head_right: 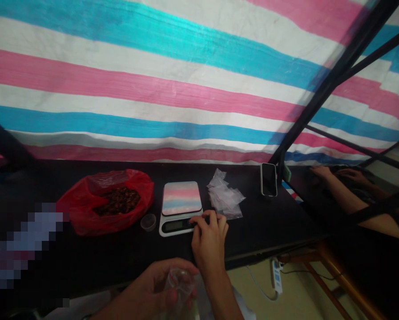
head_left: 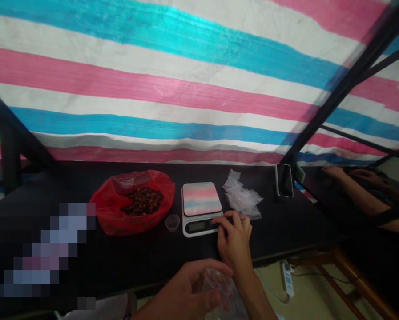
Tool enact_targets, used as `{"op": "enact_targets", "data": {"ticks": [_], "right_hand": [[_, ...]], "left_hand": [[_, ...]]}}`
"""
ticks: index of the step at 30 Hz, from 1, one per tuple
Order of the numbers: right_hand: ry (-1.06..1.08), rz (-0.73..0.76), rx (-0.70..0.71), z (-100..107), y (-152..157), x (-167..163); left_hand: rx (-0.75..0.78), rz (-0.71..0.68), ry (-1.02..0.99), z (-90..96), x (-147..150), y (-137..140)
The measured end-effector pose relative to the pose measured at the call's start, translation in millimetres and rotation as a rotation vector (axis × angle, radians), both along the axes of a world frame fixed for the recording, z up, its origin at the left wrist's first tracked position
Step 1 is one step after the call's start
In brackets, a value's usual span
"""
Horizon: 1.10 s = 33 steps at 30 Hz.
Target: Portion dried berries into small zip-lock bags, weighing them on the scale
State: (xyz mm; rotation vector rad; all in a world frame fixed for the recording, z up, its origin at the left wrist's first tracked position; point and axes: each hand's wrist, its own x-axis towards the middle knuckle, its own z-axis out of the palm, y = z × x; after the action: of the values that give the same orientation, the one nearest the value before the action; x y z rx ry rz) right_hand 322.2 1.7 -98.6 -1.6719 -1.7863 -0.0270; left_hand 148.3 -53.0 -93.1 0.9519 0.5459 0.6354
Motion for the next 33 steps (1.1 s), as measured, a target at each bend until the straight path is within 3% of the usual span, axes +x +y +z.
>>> {"op": "enact_targets", "data": {"ticks": [5,11,17,25,33], "right_hand": [[0.042,-0.004,0.002,0,3,-2],[0.016,-0.031,0.018,-1,4,-3],[0.023,-0.027,0.035,-3,0,-1],[-0.123,-0.014,0.034,1,-2,-1],[-0.129,-0.05,0.031,4,-9,-3]], "left_hand": [[0.059,0.01,0.035,-11.0,4,4],[0.056,0.008,0.043,-10.9,4,-1],[0.087,-0.065,-0.015,-23.3,11,1],[0.073,-0.056,-0.004,-11.1,16,-6],[0.07,-0.072,0.013,-12.1,20,-7]]}}
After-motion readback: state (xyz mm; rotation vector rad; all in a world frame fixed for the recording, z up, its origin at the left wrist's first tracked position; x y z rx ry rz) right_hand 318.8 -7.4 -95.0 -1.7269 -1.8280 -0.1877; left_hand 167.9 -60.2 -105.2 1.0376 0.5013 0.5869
